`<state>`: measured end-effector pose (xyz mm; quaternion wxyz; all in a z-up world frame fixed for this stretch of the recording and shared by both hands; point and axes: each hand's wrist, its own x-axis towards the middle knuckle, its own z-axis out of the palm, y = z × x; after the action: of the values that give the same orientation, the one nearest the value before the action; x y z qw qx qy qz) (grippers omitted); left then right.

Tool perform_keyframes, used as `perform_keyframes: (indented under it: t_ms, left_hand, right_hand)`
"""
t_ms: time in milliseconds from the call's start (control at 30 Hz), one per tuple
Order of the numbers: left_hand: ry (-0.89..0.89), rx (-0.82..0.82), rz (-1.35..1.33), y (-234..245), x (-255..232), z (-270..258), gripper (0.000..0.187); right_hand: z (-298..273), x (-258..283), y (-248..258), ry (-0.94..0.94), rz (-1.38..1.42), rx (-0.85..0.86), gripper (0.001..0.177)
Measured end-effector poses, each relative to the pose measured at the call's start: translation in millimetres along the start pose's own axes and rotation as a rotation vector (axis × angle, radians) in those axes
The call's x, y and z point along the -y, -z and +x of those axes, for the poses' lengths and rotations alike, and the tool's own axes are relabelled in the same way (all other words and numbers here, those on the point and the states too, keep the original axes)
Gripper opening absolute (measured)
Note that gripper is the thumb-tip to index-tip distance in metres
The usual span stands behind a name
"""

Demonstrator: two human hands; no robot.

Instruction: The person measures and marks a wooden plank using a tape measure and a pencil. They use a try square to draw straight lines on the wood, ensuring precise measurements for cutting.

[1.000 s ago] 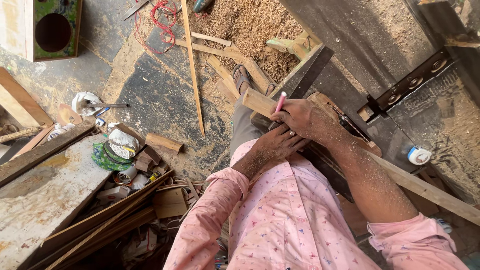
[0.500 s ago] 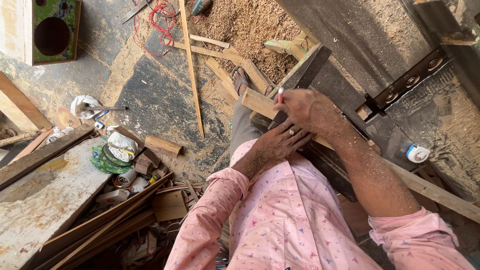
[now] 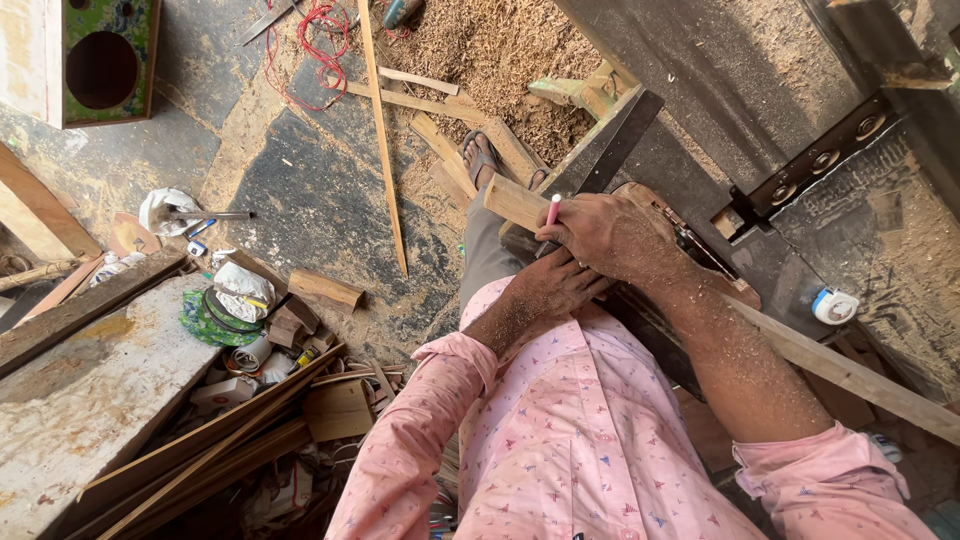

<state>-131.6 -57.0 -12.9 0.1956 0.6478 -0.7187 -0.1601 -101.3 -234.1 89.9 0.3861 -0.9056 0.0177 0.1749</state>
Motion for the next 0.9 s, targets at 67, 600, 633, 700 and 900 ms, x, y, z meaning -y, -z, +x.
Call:
perform_keyframes:
  t_ms: [67, 600, 633, 700, 900]
  left_hand:
    - [0.004, -0.008, 0.002, 8.1, 0.0, 2.0, 0.044]
    - [0.02, 0.042, 0.224, 68.4, 14.3, 2.6, 0.069]
    - [0.01, 0.027, 0.267, 68.1, 17.2, 2.4, 0.067]
    - [-0.018, -0.022, 0.297, 67.9, 20.7, 2.2, 0.065]
    - [-0.018, -0.015, 0.121, 72.3, 24.5, 1.6, 0.066]
  right_hand:
    - [2.7, -1.5, 3.5, -0.02, -0.057, 0.044, 0.032]
    - [-112.3, -47.3, -41.1, 0.069, -0.214, -0.454, 0.019]
    - [-122.1, -46.6, -47.5, 0.093, -0.288, -0.47, 0.019]
    - [-143.3, -41.9, -58.9, 0.039, -0.324, -0.438, 0.008]
    - [-157.5, -49.7, -84.1, 0.01, -0.471, -0.334, 0.012]
